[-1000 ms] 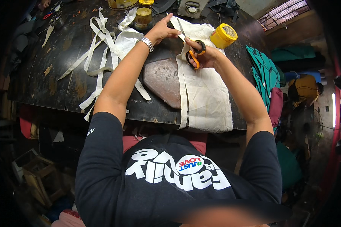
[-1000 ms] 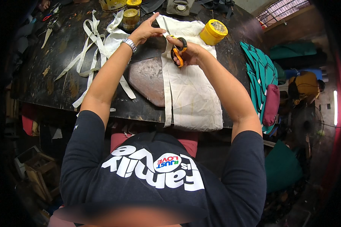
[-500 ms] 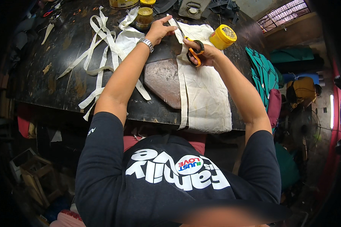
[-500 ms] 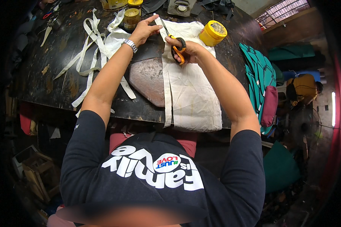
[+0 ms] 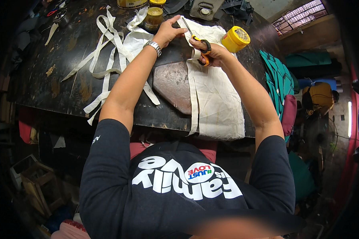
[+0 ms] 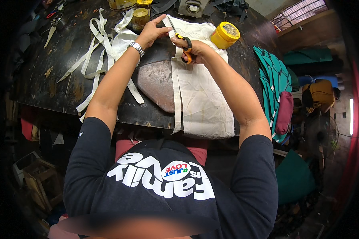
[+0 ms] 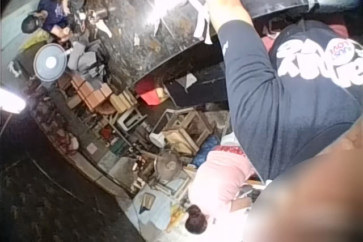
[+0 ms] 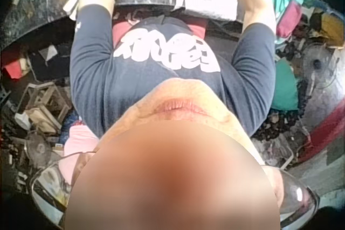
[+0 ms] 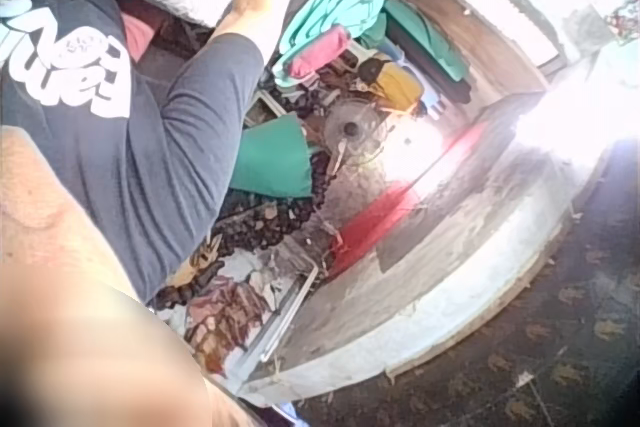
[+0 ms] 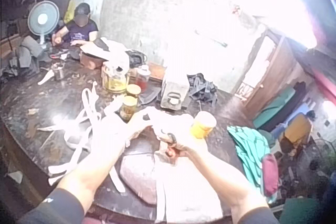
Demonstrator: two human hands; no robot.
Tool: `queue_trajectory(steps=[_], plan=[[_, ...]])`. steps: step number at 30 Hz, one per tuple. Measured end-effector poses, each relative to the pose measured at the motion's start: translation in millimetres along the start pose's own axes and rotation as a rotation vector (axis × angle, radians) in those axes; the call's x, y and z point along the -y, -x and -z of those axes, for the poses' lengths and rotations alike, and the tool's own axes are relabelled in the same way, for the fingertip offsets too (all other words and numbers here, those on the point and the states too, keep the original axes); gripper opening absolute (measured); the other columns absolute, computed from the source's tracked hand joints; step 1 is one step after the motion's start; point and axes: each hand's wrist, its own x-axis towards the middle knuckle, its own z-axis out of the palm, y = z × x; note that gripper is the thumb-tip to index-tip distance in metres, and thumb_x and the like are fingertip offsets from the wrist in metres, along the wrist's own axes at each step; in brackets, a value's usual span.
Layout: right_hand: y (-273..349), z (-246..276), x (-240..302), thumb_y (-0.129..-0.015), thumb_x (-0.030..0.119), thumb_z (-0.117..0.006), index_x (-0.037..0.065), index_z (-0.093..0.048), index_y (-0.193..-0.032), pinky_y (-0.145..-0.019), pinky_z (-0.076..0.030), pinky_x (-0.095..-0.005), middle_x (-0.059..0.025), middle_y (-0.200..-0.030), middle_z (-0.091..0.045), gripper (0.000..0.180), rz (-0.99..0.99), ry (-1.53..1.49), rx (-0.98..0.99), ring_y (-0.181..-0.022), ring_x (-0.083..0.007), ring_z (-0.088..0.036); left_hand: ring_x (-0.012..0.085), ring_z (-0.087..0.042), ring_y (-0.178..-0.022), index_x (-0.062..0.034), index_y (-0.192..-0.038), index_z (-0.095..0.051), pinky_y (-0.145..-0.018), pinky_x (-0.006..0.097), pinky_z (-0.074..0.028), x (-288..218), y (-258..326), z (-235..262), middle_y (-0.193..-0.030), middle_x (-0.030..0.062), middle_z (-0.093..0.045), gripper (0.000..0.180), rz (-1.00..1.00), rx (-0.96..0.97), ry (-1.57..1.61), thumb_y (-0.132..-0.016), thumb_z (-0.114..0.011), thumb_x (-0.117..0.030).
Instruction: The person cuts a white woven fabric into narrow strips using yellow-handled scissors, then places the strips onto green fabric pieces on a workbench. The person trims the white strips to fit the green pieces and continues assembling the components.
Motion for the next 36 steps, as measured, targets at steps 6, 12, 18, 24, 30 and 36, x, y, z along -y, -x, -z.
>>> queue_trajectory(steps=[6,12,18,24,30,36], plan=[[-2,-1,5,-0.068,0.074,-0.076,0.015,-0.058,-0.078,-0.047,-0.04,-0.0241,-0.0001,-0.057,-0.057,0.062,-0.001,0.036,0.014,-0.047,-0.009,-0.054,0.0124,-0.066,-0.087,-0.0033,-0.145,-0.046,-0.073,0.024,-0.058,2,7,-6,-0.116,0.0102,-0.066,0.07,-0.116,-0.079,-0.035,-0.082,-0.077,-0.002],[-17,7,15,-0.06,0.086,-0.07,0.015,-0.059,-0.073,-0.047,-0.04,-0.0249,-0.003,-0.061,-0.061,0.072,-0.017,0.102,0.032,-0.053,-0.013,-0.06,0.0114,-0.066,-0.086,-0.0018,-0.146,-0.043,-0.075,0.024,-0.057,2,11,-10,-0.116,0.0108,-0.066,0.069,-0.102,-0.05,0.072,-0.085,-0.075,-0.003],[-21,-1,13,-0.068,0.072,-0.077,0.015,-0.055,-0.071,-0.045,-0.037,-0.0229,0.0005,-0.058,-0.056,0.061,0.014,-0.002,-0.019,-0.047,-0.0096,-0.054,0.0129,-0.067,-0.089,-0.0021,-0.148,-0.041,-0.077,0.025,-0.058,-5,18,-9,-0.116,0.0105,-0.066,0.068,-0.059,-0.064,0.023,-0.087,-0.072,-0.003],[16,-20,3,-0.077,0.068,-0.072,0.014,-0.058,-0.073,-0.047,-0.041,-0.0251,-0.0004,-0.061,-0.056,0.056,0.113,-0.089,0.087,-0.05,-0.0108,-0.056,0.0137,-0.065,-0.103,-0.0014,-0.145,-0.045,-0.089,0.027,-0.054,-34,63,-14,-0.128,0.0107,-0.061,0.061,-0.126,0.007,0.132,-0.09,-0.071,-0.007],[116,-54,-49,-0.09,0.059,-0.061,0.008,-0.062,-0.078,-0.055,-0.043,-0.0241,-0.0034,-0.065,-0.059,0.052,0.202,0.001,0.337,-0.057,-0.0115,-0.057,0.0133,-0.068,-0.097,-0.0003,-0.126,-0.063,-0.089,0.024,-0.055,-104,176,7,-0.115,0.0097,-0.07,0.034,-0.508,-0.059,0.223,-0.093,-0.068,-0.007],[191,-88,-97,-0.087,0.034,-0.073,0.002,-0.061,-0.107,-0.065,-0.051,-0.0243,-0.0034,-0.081,-0.061,0.039,0.055,-0.02,0.349,-0.072,-0.0105,-0.06,0.0099,-0.068,-0.081,-0.0026,-0.12,-0.068,-0.072,0.023,-0.058,-124,268,21,-0.105,0.008,-0.072,0.031,-0.18,0.126,-0.039,-0.089,-0.071,-0.003]])
